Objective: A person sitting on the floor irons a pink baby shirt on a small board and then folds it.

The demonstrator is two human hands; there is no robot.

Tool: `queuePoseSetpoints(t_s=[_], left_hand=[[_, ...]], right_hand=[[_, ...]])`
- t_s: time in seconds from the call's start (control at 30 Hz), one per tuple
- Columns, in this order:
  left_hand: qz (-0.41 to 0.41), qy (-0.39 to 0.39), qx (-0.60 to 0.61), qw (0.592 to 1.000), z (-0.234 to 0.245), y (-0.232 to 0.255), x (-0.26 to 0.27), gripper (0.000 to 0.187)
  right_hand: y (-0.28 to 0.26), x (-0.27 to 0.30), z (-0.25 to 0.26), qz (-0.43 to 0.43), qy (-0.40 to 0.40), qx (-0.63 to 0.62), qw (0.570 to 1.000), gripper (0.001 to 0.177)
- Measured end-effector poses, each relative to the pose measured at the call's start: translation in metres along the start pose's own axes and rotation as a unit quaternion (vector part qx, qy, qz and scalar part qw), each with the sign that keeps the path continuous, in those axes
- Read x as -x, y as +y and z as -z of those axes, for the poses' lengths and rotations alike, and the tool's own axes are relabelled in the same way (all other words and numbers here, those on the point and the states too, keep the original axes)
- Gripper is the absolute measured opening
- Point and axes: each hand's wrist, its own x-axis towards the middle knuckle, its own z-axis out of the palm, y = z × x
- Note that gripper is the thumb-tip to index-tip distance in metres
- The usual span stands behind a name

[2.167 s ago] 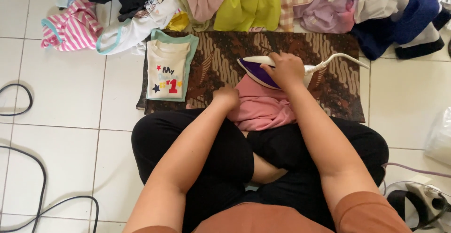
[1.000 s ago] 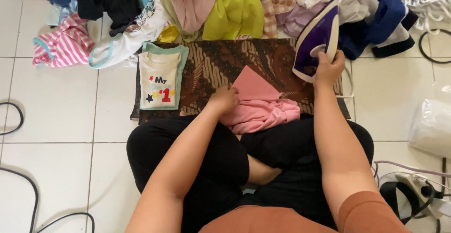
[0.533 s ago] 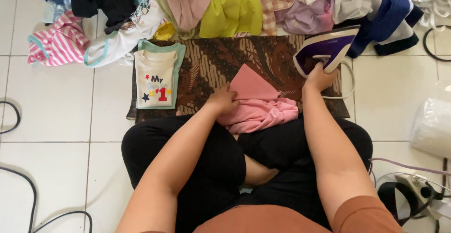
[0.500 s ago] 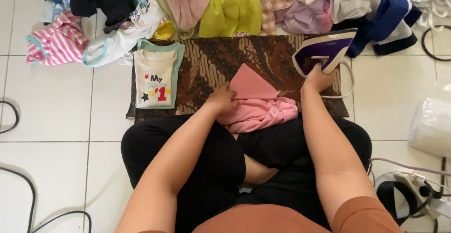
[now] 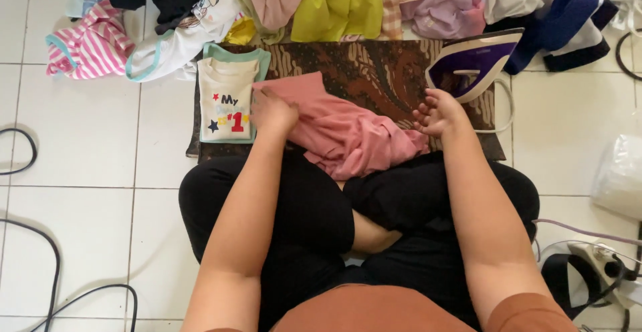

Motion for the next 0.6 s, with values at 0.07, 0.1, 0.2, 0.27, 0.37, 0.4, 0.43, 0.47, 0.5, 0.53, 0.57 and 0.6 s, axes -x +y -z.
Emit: queuePoseSetpoints(t_s=[0.07,0.1,0.2,0.27,0.37,0.4,0.43,0.47,0.5,0.53,0.57,0.6], left_hand=[[-0.045,0.028,-0.036,0.998,-0.024,0.001,-0.002,0.082],[-0.091,0.055,-0.071,0.992,-0.037,0.002,-0.003,0.074],[-0.190,0.014,-0.123,0.974,-0.044,0.033,0.023,0.066],[-0.221,-0.041,-0.139,0.964,-0.061,0.035,0.010,0.071],[-0.240,-0.104,-0.157,0.952,-0.065,0.030,0.009,0.065],[-0.229,-0.113,-0.161,0.953,-0.062,0.028,0.010,0.055],[-0.230,-0.113,-0.161,0.953,-0.070,0.025,0.005,0.055],[-0.222,-0.112,-0.172,0.953,-0.077,0.021,0.001,0.044],[-0.214,-0.112,-0.182,0.953,-0.084,0.017,-0.004,0.035],[-0.214,-0.112,-0.183,0.953,-0.096,0.010,-0.013,0.035],[-0.203,-0.106,-0.185,0.956,-0.108,0.004,-0.022,0.030],[-0.192,-0.099,-0.187,0.958,-0.120,-0.002,-0.031,0.027]], right_hand=[[0.010,0.003,-0.019,0.074,0.010,0.120,0.990,0.030],[0.016,0.005,-0.028,0.148,0.022,0.236,0.960,0.036],[0.028,-0.018,-0.028,0.313,0.100,0.555,0.764,0.035],[0.033,-0.004,-0.039,0.286,0.041,0.585,0.758,0.041],[0.049,-0.016,-0.044,0.230,-0.043,0.655,0.719,0.050],[0.055,-0.026,-0.044,0.200,-0.068,0.694,0.688,0.053],[0.057,-0.035,-0.043,0.200,-0.067,0.694,0.688,0.053],[0.060,-0.044,-0.043,0.198,-0.068,0.727,0.654,0.050],[0.063,-0.054,-0.043,0.195,-0.069,0.758,0.618,0.048],[0.061,-0.053,-0.042,0.195,-0.070,0.758,0.619,0.048],[0.059,-0.052,-0.042,0.192,-0.076,0.742,0.638,0.045],[0.057,-0.050,-0.040,0.188,-0.082,0.726,0.657,0.043]])
